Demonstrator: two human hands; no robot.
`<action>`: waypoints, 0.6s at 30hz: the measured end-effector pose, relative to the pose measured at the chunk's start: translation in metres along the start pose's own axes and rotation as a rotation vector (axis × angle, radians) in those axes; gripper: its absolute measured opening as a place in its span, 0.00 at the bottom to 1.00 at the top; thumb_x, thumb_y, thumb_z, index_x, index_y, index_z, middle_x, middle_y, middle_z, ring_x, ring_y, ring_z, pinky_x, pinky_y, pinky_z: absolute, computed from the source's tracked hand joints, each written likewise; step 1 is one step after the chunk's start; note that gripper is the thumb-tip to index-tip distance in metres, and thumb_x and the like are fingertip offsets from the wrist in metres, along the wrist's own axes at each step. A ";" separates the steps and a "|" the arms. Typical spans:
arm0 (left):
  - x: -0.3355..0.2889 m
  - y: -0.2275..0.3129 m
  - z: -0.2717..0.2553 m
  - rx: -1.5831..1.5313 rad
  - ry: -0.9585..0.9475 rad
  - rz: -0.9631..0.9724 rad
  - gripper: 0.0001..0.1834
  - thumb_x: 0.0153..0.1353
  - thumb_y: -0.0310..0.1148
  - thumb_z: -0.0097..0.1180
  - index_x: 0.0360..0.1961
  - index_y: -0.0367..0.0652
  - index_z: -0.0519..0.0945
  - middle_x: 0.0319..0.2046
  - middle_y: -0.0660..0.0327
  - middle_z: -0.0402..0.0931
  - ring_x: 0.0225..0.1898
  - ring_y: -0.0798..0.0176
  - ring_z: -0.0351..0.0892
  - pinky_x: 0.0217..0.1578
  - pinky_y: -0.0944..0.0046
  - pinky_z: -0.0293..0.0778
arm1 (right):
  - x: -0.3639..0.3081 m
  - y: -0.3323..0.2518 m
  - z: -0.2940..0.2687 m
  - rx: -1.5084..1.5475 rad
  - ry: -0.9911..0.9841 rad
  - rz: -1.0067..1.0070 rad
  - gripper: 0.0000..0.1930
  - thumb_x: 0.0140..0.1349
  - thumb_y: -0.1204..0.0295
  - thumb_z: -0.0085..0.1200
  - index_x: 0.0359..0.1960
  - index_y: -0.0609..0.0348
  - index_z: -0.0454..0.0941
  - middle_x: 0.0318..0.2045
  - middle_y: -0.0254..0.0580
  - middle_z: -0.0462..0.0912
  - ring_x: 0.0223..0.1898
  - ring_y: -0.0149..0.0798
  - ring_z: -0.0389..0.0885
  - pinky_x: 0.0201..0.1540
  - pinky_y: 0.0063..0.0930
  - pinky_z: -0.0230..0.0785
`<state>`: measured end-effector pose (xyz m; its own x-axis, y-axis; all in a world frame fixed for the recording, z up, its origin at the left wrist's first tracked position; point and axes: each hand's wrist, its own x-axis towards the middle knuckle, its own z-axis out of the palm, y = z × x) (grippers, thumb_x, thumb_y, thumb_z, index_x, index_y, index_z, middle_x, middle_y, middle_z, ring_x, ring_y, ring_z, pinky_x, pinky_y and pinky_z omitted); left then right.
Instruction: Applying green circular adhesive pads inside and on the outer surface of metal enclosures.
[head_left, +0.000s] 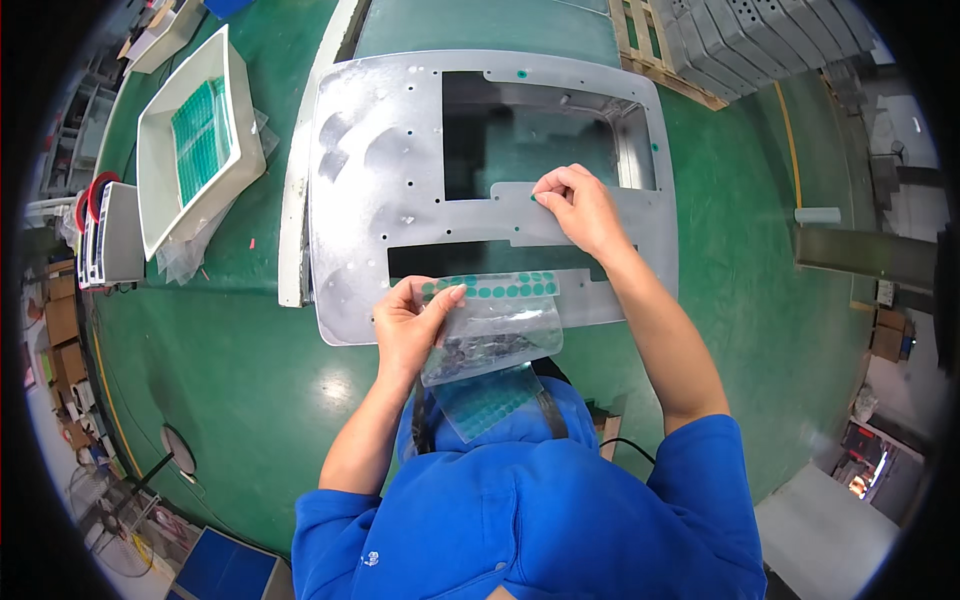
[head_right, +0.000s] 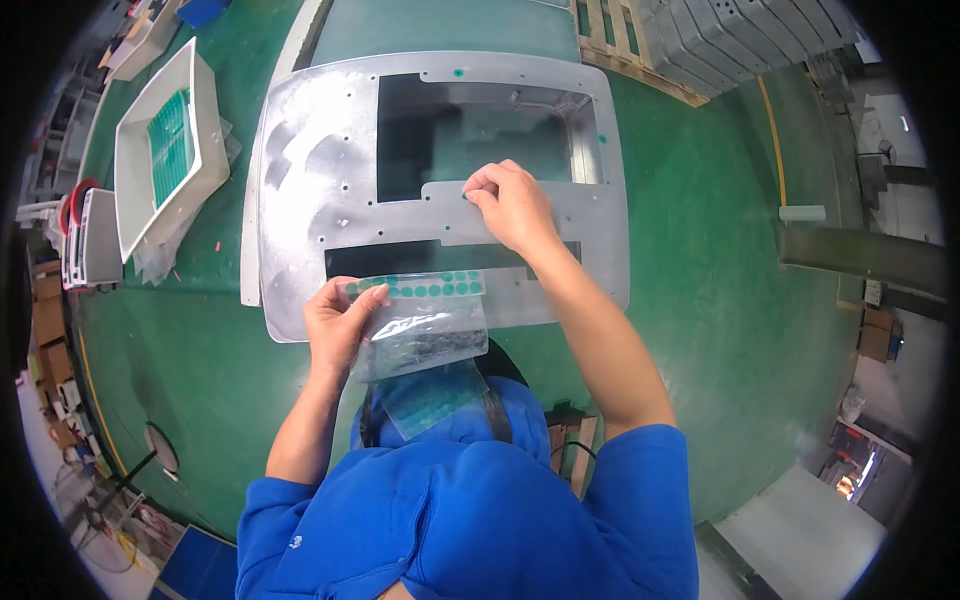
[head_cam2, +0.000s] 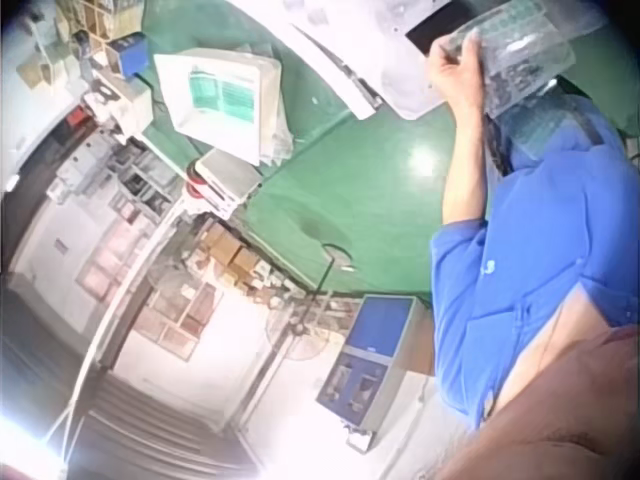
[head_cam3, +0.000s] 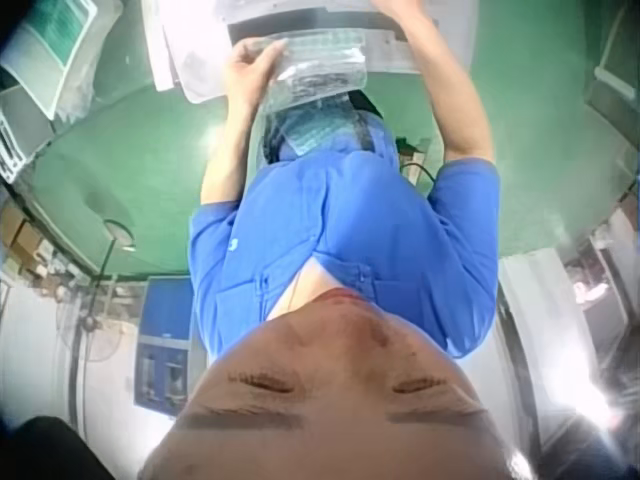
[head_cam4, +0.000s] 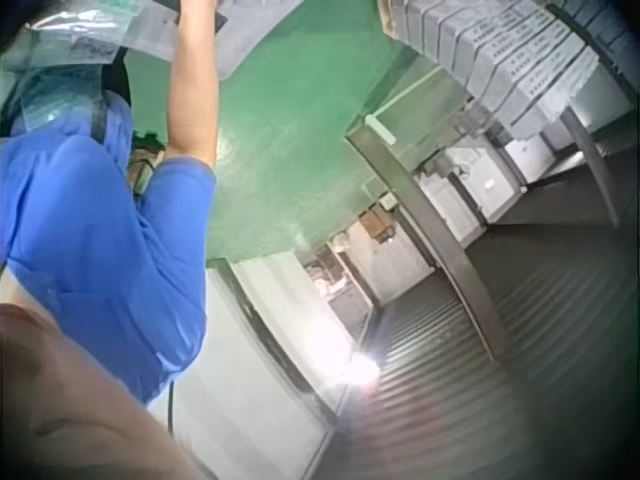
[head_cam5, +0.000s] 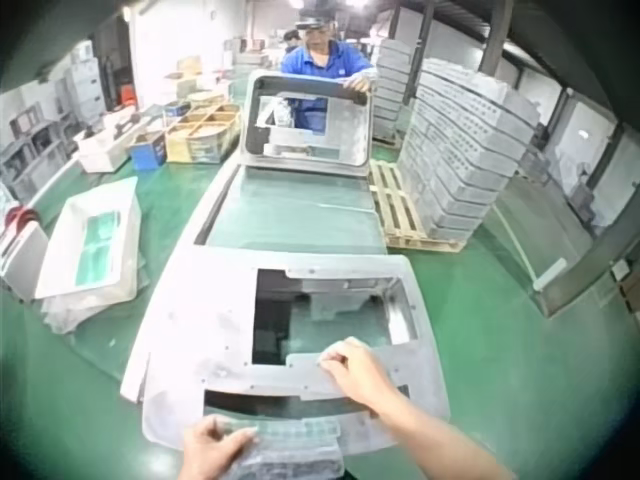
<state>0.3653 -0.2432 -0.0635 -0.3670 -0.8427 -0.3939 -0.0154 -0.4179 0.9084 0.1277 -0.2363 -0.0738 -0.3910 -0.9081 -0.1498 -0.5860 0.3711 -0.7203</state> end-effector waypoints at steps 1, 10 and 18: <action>0.001 -0.001 0.000 -0.003 0.001 -0.004 0.07 0.49 0.26 0.60 0.23 0.38 0.73 0.18 0.63 0.74 0.10 0.79 0.61 0.08 0.77 0.53 | 0.001 0.000 -0.001 0.005 -0.007 0.004 0.02 0.48 0.73 0.54 0.25 0.55 0.77 0.26 0.34 0.73 0.28 0.34 0.73 0.33 0.28 0.65; 0.006 0.000 0.003 -0.046 0.002 -0.033 0.09 0.48 0.27 0.61 0.24 0.37 0.73 0.18 0.60 0.76 0.10 0.79 0.61 0.08 0.78 0.53 | 0.002 -0.002 0.000 -0.043 -0.015 0.026 0.01 0.48 0.72 0.54 0.23 0.52 0.77 0.25 0.32 0.72 0.29 0.34 0.73 0.33 0.28 0.65; 0.010 0.000 0.006 -0.028 0.009 -0.034 0.08 0.48 0.27 0.61 0.24 0.37 0.73 0.18 0.60 0.76 0.10 0.78 0.61 0.08 0.78 0.53 | 0.002 0.000 0.004 -0.089 0.055 -0.045 0.02 0.48 0.74 0.55 0.24 0.57 0.77 0.24 0.33 0.71 0.23 0.29 0.69 0.28 0.24 0.63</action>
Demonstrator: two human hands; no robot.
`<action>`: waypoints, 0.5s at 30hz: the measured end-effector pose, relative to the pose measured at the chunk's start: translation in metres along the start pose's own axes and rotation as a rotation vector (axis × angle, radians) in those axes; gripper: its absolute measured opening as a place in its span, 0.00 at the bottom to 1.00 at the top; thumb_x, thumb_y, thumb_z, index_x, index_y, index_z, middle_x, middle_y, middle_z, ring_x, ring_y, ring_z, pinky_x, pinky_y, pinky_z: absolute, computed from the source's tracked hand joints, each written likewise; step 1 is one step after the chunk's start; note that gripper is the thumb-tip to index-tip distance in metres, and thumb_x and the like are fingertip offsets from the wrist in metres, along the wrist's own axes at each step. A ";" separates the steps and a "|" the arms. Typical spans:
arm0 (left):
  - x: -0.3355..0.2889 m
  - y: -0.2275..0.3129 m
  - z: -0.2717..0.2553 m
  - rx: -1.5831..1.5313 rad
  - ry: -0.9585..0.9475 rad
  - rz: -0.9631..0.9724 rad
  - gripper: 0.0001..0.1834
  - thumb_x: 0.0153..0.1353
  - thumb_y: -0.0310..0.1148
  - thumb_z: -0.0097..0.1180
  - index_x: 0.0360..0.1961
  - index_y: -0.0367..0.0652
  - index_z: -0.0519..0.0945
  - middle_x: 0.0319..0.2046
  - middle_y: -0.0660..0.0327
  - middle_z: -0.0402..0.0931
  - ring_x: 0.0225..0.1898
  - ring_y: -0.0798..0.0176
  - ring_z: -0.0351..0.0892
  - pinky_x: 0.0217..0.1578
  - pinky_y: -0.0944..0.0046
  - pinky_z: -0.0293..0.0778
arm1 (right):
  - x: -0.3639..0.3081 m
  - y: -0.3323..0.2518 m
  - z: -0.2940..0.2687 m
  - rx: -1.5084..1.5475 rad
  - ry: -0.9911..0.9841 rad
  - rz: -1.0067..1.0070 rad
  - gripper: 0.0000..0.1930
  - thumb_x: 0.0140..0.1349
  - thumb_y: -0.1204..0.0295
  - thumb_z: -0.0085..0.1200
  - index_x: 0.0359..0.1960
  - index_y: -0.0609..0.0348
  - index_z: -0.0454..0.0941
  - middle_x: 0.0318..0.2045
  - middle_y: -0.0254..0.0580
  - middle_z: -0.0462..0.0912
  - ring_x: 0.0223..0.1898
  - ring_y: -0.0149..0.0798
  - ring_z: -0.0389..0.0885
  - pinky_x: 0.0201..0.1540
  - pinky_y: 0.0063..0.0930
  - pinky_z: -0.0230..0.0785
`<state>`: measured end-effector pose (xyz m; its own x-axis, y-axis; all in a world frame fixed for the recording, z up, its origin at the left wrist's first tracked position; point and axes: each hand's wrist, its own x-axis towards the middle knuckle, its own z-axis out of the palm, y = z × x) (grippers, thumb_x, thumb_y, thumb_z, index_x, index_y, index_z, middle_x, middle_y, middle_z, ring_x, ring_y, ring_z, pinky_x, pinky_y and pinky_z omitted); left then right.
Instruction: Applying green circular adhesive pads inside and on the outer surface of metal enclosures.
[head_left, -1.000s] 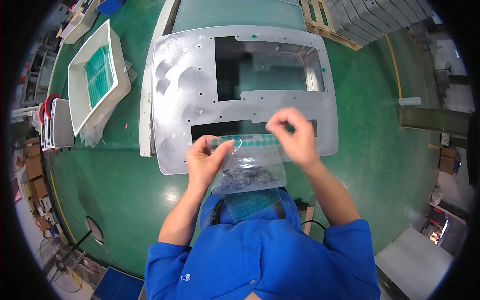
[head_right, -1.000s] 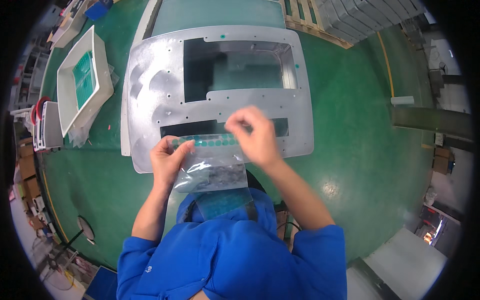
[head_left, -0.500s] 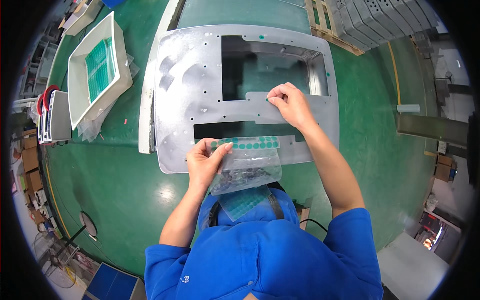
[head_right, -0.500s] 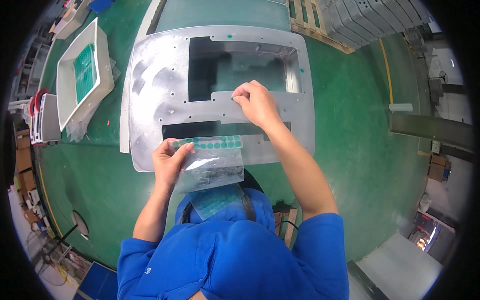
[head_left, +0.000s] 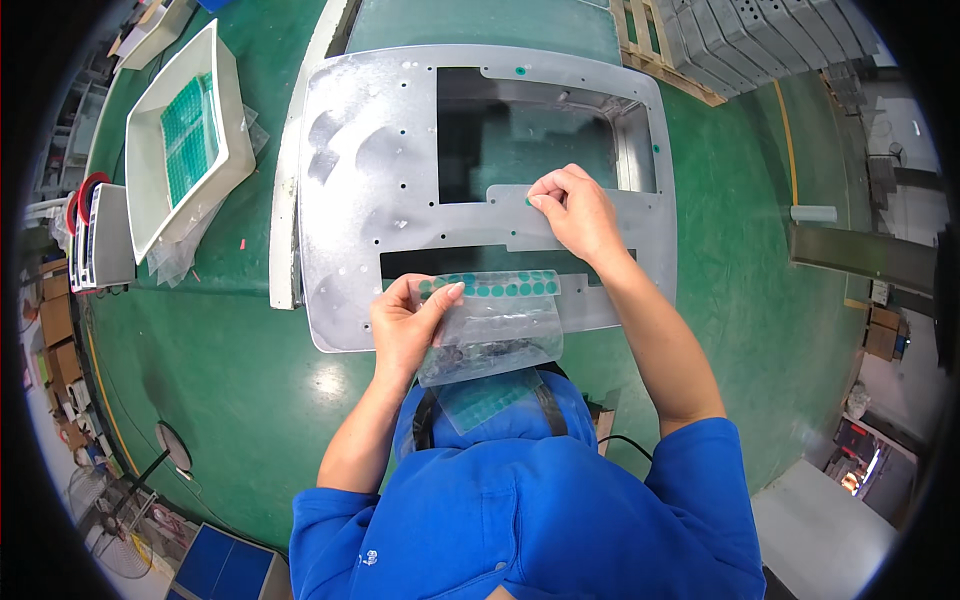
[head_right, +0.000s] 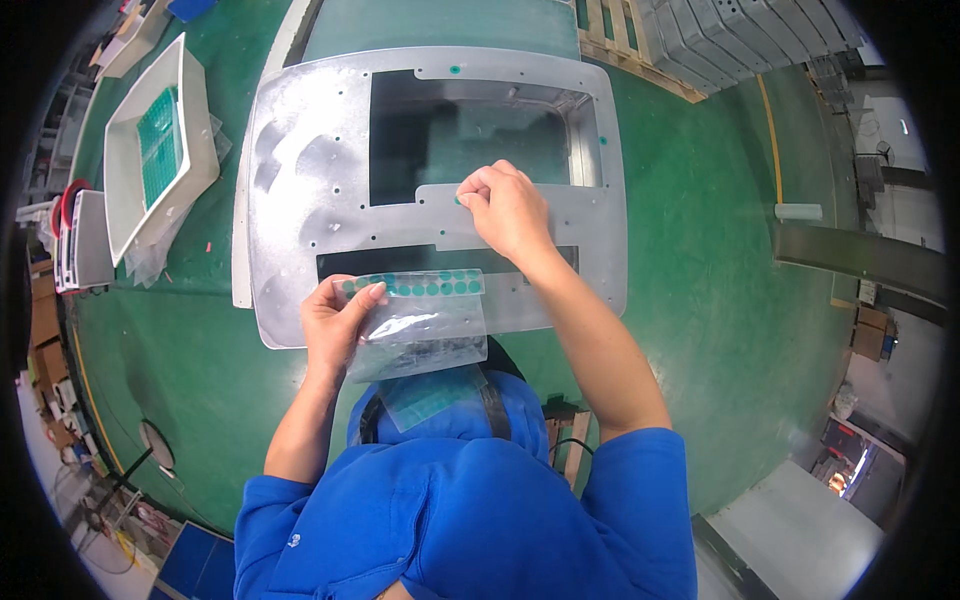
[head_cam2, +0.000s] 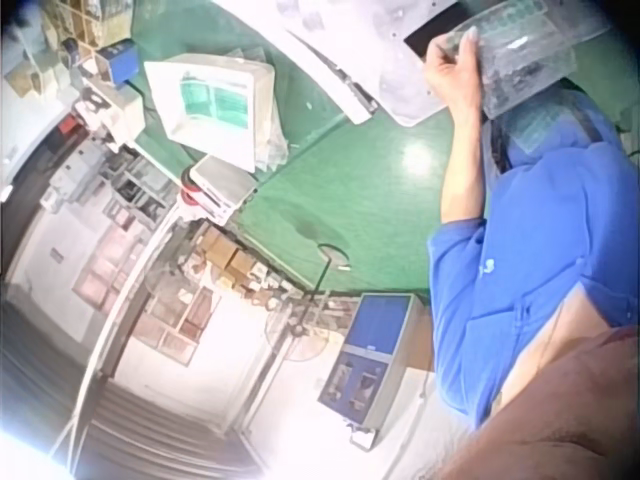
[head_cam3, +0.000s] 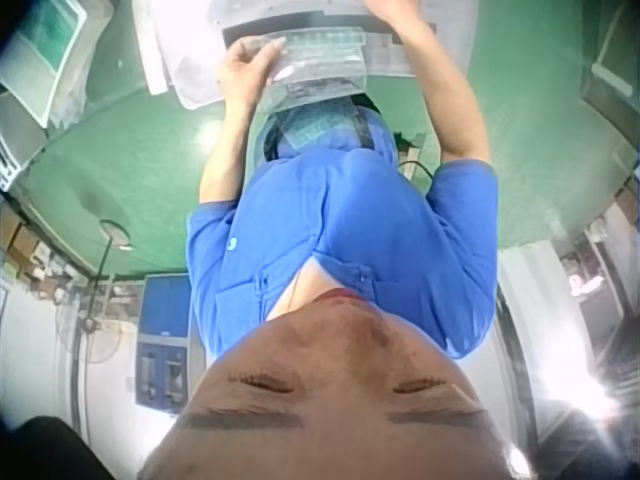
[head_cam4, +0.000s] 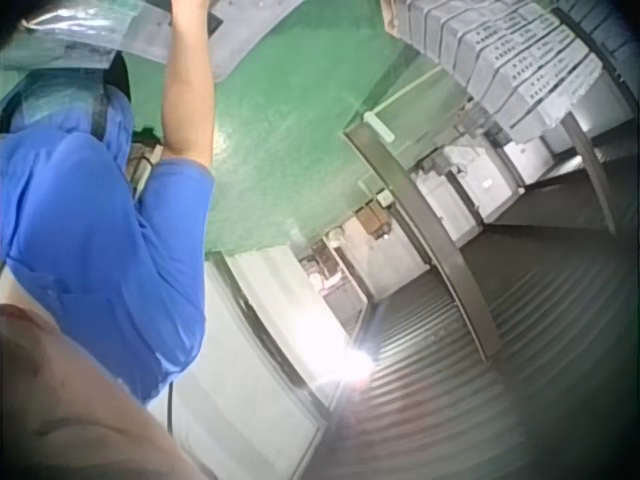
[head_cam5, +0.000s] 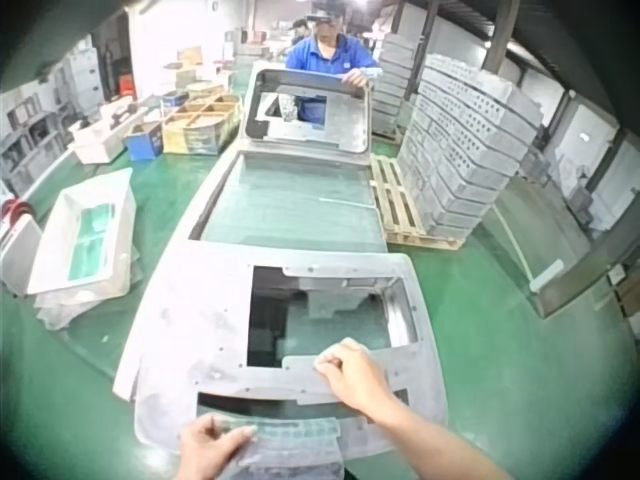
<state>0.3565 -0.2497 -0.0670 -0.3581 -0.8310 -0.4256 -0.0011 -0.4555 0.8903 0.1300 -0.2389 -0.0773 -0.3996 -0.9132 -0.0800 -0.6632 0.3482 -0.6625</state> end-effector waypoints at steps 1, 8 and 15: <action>0.000 0.000 0.000 -0.003 -0.002 -0.004 0.08 0.48 0.27 0.61 0.24 0.37 0.73 0.18 0.60 0.76 0.10 0.78 0.61 0.08 0.78 0.53 | -0.001 0.001 0.001 -0.008 0.010 -0.018 0.02 0.48 0.74 0.55 0.24 0.57 0.77 0.24 0.33 0.71 0.23 0.29 0.69 0.28 0.24 0.63; 0.001 -0.002 -0.004 -0.026 0.000 0.002 0.08 0.49 0.26 0.60 0.24 0.36 0.72 0.18 0.59 0.76 0.08 0.78 0.60 0.08 0.77 0.53 | -0.002 -0.004 -0.005 0.117 -0.043 0.041 0.03 0.47 0.70 0.56 0.24 0.50 0.76 0.25 0.33 0.72 0.30 0.35 0.73 0.31 0.29 0.65; -0.006 0.008 -0.014 -0.068 -0.003 0.084 0.06 0.49 0.24 0.59 0.25 0.36 0.74 0.19 0.62 0.75 0.10 0.78 0.62 0.09 0.78 0.55 | 0.022 -0.002 -0.018 -0.064 -0.057 0.135 0.08 0.46 0.69 0.58 0.30 0.51 0.77 0.28 0.34 0.74 0.30 0.34 0.72 0.33 0.28 0.65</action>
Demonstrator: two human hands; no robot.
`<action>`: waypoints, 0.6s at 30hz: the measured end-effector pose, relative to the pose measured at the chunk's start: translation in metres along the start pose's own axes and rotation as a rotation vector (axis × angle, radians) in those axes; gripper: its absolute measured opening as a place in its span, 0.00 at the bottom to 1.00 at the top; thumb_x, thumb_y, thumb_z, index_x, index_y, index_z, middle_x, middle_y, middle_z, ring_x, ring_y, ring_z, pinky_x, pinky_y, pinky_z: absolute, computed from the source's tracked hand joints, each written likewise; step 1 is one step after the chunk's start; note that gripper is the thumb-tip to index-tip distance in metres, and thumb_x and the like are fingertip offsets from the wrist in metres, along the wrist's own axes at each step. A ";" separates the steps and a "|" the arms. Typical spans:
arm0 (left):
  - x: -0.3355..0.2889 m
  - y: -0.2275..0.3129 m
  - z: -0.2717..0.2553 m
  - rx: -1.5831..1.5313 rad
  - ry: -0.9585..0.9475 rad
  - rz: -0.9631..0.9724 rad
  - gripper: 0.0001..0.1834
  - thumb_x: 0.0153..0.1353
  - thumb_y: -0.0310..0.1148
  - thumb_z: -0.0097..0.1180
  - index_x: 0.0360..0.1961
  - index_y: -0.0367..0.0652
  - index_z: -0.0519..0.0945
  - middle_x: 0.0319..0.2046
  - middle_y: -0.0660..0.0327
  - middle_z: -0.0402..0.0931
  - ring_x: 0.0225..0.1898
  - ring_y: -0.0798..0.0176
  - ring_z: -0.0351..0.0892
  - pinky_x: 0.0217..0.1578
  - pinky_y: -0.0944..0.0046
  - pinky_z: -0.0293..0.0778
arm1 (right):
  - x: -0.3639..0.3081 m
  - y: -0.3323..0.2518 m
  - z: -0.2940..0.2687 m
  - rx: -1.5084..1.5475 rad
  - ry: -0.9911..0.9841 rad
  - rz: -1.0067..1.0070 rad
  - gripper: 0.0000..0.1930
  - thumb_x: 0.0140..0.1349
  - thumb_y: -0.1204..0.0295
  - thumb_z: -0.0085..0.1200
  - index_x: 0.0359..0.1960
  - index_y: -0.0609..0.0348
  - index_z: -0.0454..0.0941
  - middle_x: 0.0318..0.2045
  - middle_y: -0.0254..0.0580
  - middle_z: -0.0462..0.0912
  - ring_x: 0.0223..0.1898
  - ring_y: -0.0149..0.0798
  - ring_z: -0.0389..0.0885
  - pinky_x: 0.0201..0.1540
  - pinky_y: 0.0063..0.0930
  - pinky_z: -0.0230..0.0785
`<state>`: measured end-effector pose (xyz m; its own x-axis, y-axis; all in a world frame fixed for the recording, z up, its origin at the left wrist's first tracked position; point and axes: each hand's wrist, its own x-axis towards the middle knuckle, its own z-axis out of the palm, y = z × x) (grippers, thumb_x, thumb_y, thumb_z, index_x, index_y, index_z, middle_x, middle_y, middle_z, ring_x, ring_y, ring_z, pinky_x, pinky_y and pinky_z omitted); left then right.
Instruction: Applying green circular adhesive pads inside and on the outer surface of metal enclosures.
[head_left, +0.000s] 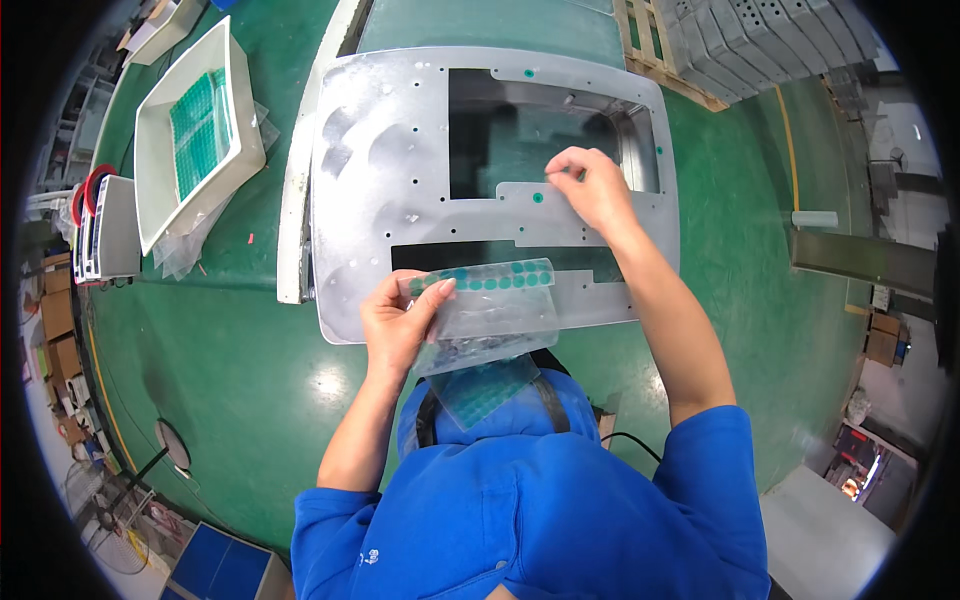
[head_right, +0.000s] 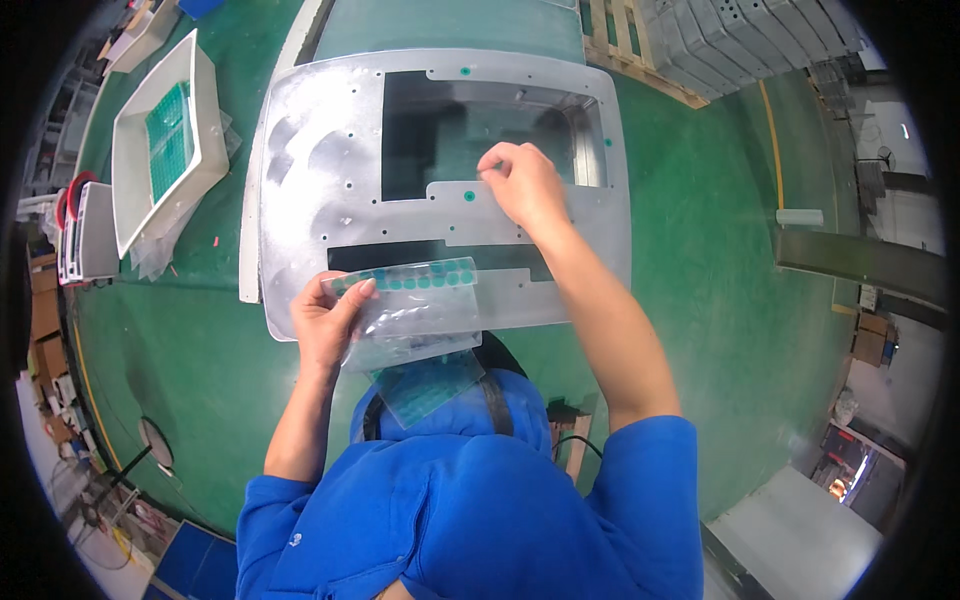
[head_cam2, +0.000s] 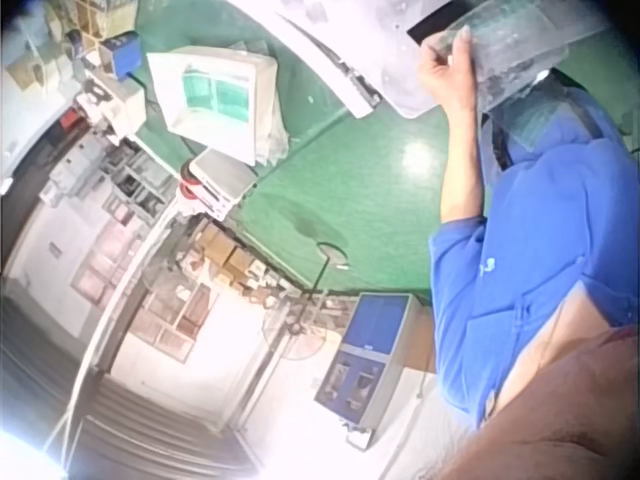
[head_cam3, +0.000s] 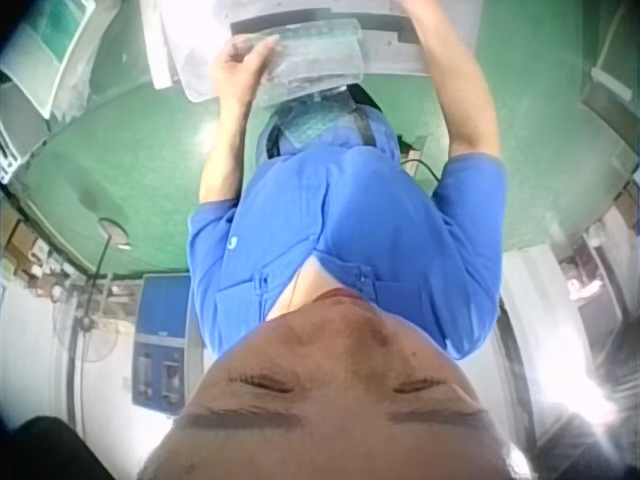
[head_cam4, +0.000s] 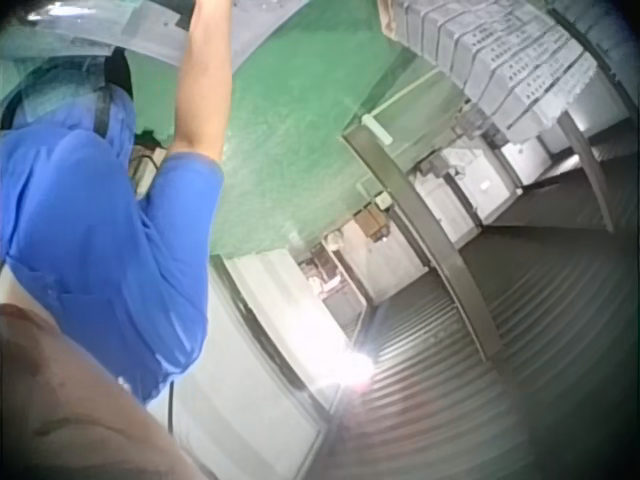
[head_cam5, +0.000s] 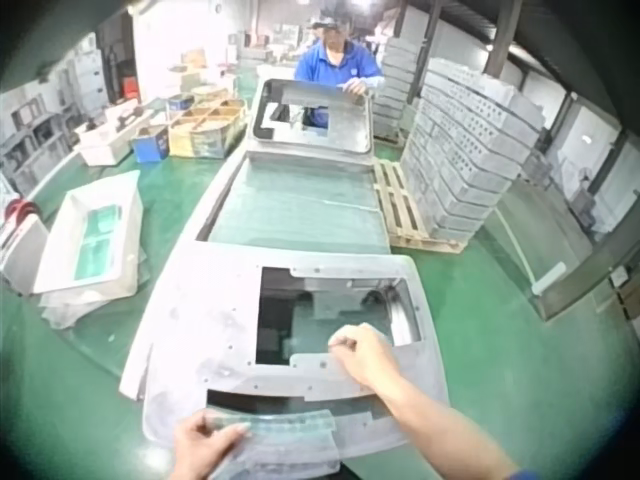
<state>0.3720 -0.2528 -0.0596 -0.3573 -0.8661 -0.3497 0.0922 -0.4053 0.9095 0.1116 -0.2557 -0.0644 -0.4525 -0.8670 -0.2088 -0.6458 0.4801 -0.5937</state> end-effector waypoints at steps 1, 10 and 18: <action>-0.002 0.002 -0.002 0.015 -0.002 0.024 0.06 0.49 0.24 0.59 0.25 0.36 0.74 0.19 0.62 0.74 0.11 0.78 0.63 0.09 0.78 0.55 | -0.005 -0.002 -0.003 0.182 -0.075 -0.068 0.09 0.46 0.69 0.58 0.31 0.52 0.77 0.29 0.34 0.75 0.31 0.34 0.73 0.34 0.27 0.65; -0.023 0.008 -0.019 0.099 0.020 0.134 0.05 0.48 0.21 0.59 0.27 0.36 0.75 0.19 0.64 0.74 0.13 0.79 0.64 0.11 0.79 0.57 | -0.094 -0.037 0.001 0.528 -0.350 -0.263 0.06 0.48 0.78 0.57 0.29 0.62 0.78 0.31 0.36 0.78 0.32 0.28 0.73 0.36 0.20 0.64; -0.019 -0.001 -0.023 0.149 -0.045 0.094 0.05 0.49 0.22 0.59 0.26 0.37 0.75 0.18 0.64 0.75 0.11 0.81 0.62 0.09 0.79 0.54 | -0.110 -0.034 0.014 0.522 -0.284 -0.261 0.04 0.48 0.77 0.56 0.26 0.62 0.76 0.27 0.38 0.77 0.32 0.32 0.76 0.36 0.24 0.67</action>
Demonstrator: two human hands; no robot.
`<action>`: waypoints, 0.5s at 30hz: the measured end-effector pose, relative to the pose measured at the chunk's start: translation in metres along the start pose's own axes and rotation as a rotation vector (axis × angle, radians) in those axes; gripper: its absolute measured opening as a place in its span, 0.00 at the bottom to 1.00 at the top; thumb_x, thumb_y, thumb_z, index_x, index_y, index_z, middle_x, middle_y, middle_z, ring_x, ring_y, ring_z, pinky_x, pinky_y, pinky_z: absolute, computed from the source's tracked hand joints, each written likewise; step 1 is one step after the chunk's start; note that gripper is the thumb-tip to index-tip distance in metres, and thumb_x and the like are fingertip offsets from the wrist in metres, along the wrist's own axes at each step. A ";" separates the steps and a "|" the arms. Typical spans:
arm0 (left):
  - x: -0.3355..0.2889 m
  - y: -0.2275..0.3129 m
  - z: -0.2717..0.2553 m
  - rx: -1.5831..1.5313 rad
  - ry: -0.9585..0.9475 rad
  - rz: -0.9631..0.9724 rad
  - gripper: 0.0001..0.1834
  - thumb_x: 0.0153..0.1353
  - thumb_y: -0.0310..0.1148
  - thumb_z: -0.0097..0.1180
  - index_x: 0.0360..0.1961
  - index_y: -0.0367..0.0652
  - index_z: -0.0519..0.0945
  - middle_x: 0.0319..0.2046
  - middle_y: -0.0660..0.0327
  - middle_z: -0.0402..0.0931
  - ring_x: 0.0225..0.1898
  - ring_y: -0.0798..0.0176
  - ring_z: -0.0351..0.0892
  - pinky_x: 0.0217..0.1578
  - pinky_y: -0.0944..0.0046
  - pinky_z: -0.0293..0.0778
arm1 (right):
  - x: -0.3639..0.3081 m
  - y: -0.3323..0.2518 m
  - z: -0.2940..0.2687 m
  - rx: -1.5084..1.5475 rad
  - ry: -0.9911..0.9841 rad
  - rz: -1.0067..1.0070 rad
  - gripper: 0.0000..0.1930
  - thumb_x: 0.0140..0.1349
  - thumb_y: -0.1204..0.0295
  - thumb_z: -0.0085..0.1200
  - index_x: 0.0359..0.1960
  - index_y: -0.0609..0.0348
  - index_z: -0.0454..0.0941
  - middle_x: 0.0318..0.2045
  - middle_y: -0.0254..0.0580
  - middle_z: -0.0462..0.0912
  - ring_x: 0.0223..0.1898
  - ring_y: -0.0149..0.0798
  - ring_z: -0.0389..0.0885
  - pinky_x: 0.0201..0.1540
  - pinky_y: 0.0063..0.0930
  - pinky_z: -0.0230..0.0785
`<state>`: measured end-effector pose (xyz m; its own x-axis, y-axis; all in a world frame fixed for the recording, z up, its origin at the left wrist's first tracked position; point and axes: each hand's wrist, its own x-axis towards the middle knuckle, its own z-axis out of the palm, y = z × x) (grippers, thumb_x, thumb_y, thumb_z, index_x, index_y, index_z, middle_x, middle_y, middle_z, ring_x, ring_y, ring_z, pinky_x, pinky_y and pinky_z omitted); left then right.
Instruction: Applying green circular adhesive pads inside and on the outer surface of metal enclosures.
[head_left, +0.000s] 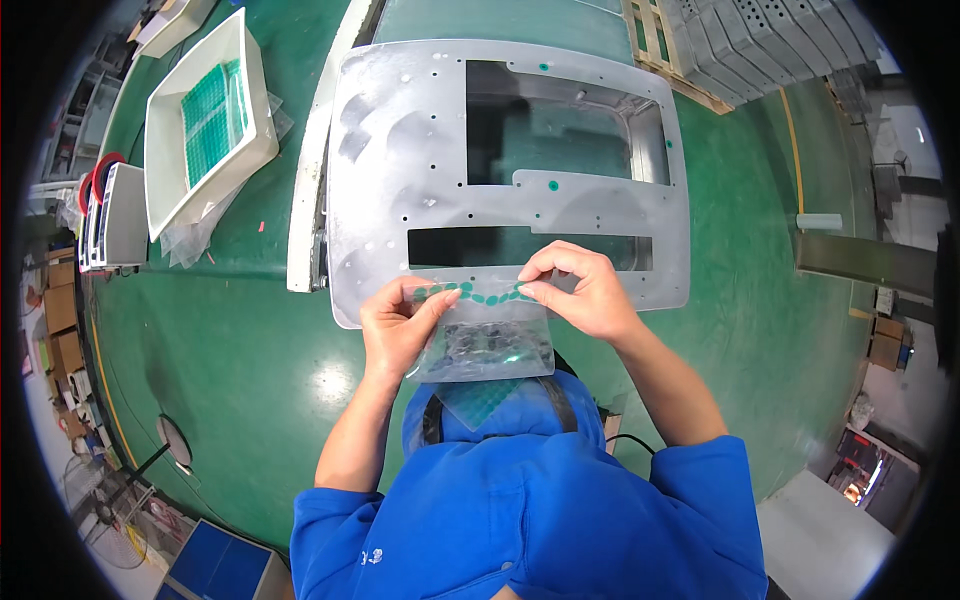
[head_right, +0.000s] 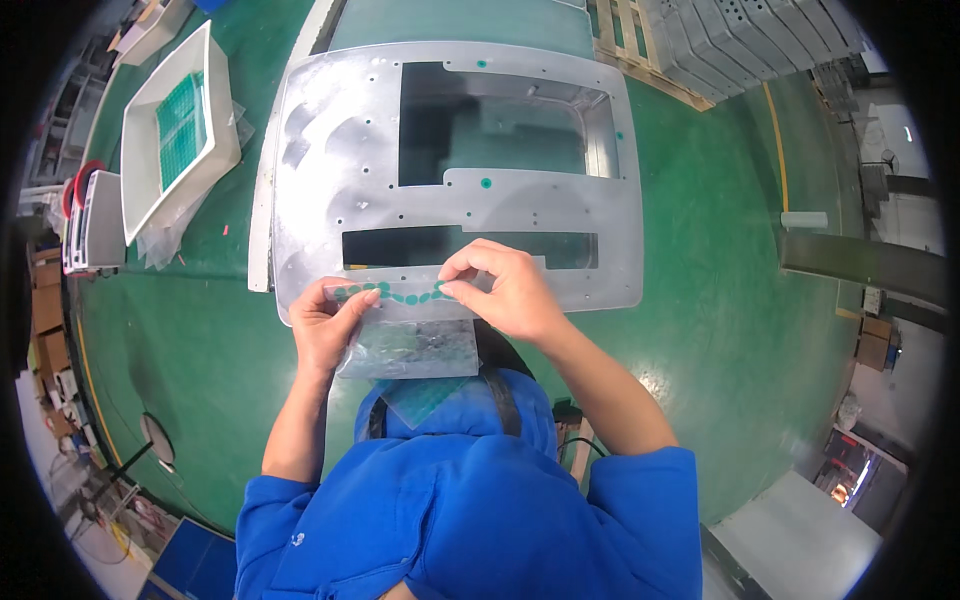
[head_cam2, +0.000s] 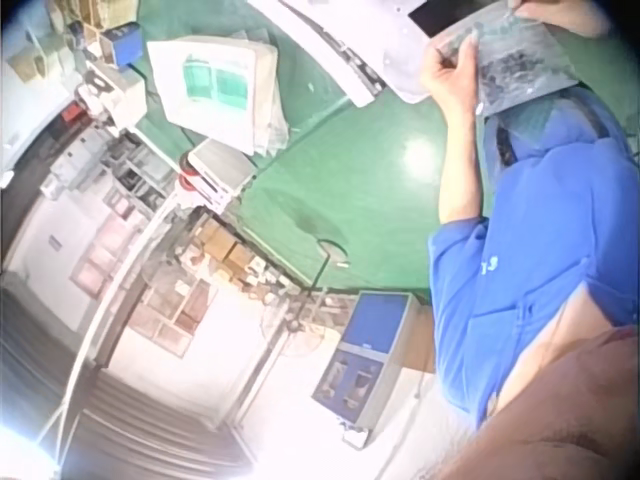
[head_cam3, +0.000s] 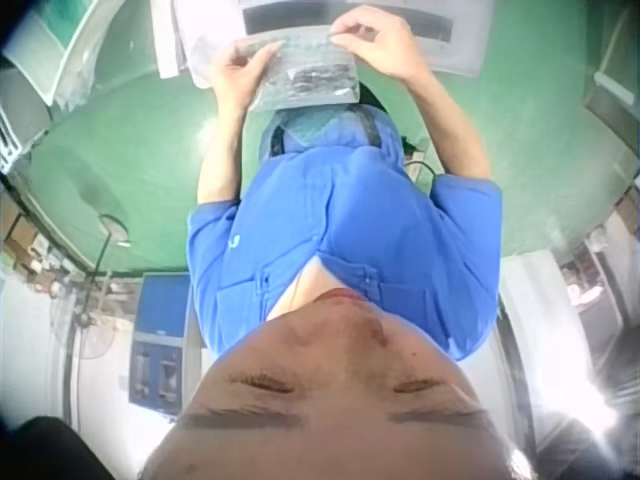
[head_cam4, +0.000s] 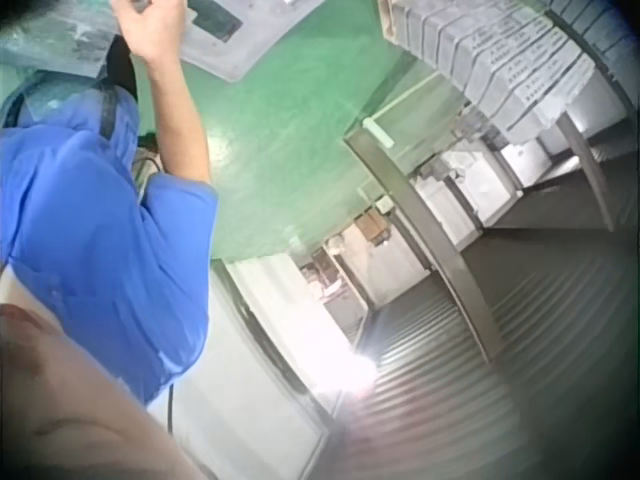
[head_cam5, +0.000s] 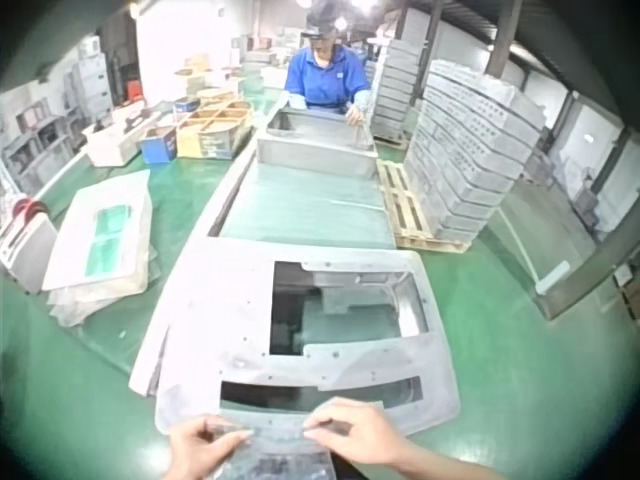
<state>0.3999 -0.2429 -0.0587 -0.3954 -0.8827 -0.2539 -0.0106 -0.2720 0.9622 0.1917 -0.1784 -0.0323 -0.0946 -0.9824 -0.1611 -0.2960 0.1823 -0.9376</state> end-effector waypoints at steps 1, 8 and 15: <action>0.001 0.001 0.001 -0.005 -0.004 -0.021 0.05 0.49 0.22 0.59 0.26 0.37 0.75 0.18 0.64 0.75 0.11 0.81 0.62 0.09 0.79 0.54 | -0.001 0.002 0.001 -0.010 0.032 -0.051 0.04 0.47 0.77 0.56 0.26 0.61 0.75 0.27 0.39 0.77 0.31 0.33 0.76 0.36 0.25 0.67; 0.007 0.000 0.006 -0.042 0.008 -0.131 0.06 0.50 0.25 0.59 0.26 0.36 0.75 0.19 0.62 0.76 0.10 0.80 0.61 0.09 0.78 0.53 | -0.003 0.010 0.007 -0.504 0.206 -0.481 0.04 0.46 0.78 0.54 0.24 0.57 0.74 0.26 0.38 0.76 0.29 0.39 0.74 0.33 0.30 0.64; 0.011 -0.006 0.002 -0.061 0.071 -0.142 0.06 0.50 0.25 0.59 0.27 0.36 0.75 0.20 0.62 0.76 0.10 0.80 0.60 0.09 0.78 0.52 | 0.036 0.034 -0.022 -0.279 0.235 0.083 0.02 0.49 0.76 0.51 0.26 0.58 0.73 0.27 0.38 0.73 0.30 0.40 0.72 0.35 0.30 0.64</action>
<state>0.3941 -0.2506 -0.0671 -0.3277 -0.8581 -0.3952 -0.0047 -0.4168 0.9090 0.1576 -0.2068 -0.0632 -0.3347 -0.9337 -0.1273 -0.5233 0.2965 -0.7989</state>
